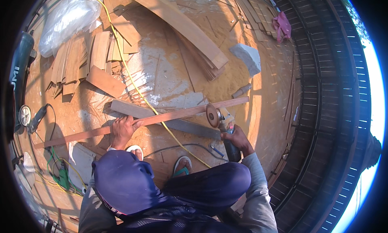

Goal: The person cuts a wooden strip using an angle grinder and then aligns it onto a curved circular frame while a coworker secures it with a drill.

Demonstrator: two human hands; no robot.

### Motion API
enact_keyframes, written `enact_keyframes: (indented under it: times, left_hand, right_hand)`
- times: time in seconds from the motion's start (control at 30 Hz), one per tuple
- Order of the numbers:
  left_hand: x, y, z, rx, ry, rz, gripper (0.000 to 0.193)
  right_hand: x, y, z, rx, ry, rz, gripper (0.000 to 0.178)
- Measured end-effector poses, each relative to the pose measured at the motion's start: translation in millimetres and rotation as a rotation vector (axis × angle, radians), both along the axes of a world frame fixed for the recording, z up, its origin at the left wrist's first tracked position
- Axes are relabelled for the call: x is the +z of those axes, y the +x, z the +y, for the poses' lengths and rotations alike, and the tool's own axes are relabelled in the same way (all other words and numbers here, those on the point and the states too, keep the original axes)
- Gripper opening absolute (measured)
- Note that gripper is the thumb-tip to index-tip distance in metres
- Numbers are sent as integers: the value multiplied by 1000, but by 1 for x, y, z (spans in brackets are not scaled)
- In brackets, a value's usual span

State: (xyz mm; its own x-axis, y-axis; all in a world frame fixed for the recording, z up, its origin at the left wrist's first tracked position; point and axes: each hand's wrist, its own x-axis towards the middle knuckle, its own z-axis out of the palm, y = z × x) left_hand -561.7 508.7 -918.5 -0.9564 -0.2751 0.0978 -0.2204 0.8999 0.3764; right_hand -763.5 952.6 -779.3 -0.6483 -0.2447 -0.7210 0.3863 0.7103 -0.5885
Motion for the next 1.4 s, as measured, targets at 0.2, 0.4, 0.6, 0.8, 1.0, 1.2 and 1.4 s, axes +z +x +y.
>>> enact_keyframes:
  times: [0.2, 0.4, 0.6, 0.8, 1.0, 1.2, 1.4]
  left_hand:
    - [2, 0, -1, 2, -1, -35, 62]
    - [-2, 0, 0, 4, 8, -27, 62]
    - [-6, 1, -1, 4, 6, -27, 63]
    - [-4, 0, -1, -6, 10, -12, 63]
    - [-5, 0, -2, -19, -15, 17, 62]
    - [-3, 0, -1, -15, -22, 12, 62]
    - [0, -1, -1, -14, -12, -11, 62]
  right_hand:
    - [-1, 2, -1, -27, -44, -22, 47]
    - [2, 2, -5, -39, -20, -2, 48]
    - [3, 1, -9, -23, 15, 9, 46]
    - [-7, 2, 1, 17, 30, 33, 44]
    - [-7, 2, -3, -34, 13, 10, 45]
    - [-2, 1, -11, -50, -5, 4, 44]
    - [-2, -4, -13, -39, -11, 21, 42]
